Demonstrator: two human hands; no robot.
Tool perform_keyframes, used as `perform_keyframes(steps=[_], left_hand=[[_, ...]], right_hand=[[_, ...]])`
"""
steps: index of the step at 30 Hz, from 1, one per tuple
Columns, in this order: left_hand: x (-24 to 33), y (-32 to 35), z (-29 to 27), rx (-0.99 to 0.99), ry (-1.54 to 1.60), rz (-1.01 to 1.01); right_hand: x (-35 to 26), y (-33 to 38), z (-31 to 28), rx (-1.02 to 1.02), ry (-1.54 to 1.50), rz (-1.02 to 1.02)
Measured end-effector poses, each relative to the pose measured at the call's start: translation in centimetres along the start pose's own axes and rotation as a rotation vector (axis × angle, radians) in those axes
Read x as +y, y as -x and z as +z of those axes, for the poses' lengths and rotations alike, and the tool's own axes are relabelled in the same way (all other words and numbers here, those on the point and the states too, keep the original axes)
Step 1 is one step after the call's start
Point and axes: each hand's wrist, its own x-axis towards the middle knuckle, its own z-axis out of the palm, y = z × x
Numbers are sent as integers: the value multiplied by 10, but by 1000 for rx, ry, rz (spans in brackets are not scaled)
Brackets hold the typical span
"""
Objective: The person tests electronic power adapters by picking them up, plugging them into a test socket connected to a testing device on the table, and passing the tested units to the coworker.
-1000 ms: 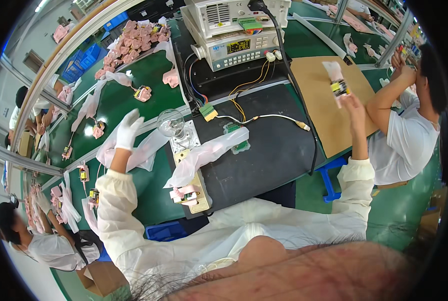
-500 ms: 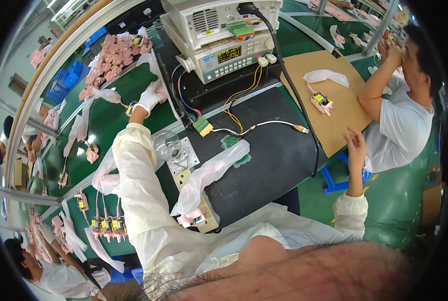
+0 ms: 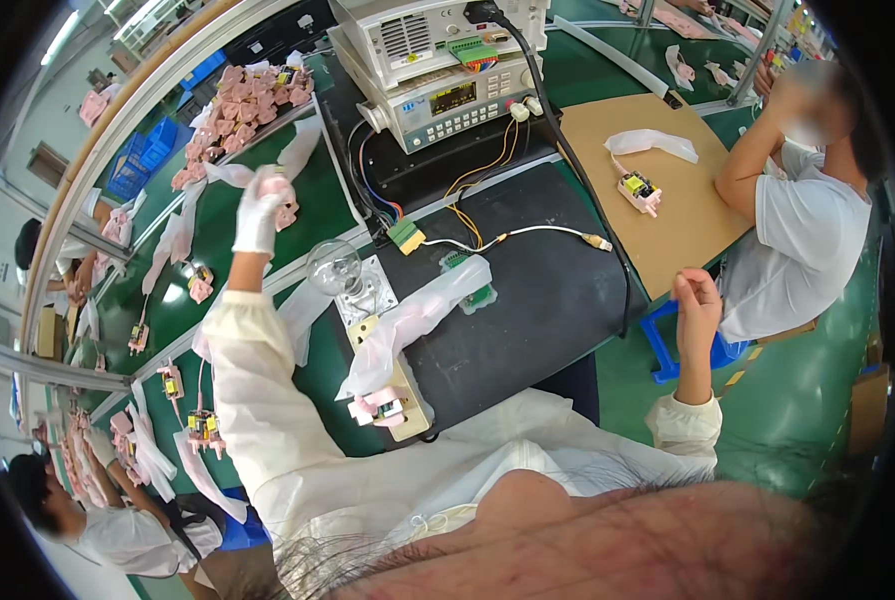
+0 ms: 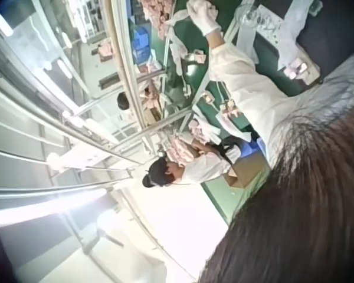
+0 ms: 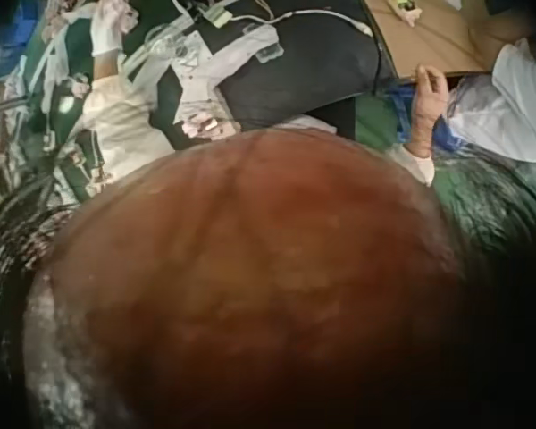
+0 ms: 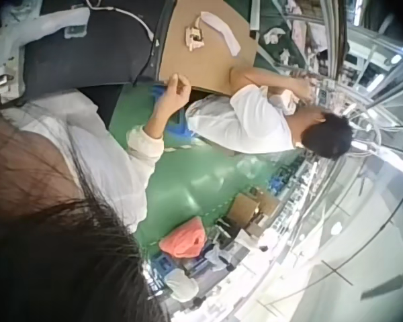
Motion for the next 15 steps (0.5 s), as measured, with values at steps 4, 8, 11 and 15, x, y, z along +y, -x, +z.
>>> perform_keyframes(steps=[4,8,11,15], left_hand=[[79,60,-3,-119,284,346],[164,136,28,-83,483,483],[201,165,57,-103,543,531],[239,192,96,-123,566,532]], right_hand=[[-13,17,37,-160,-117,82],[-33,36,102,-658,-239,-78],[-50,45,153,-886,-64,-283],[-66,71,217,-1048,-227,-265]])
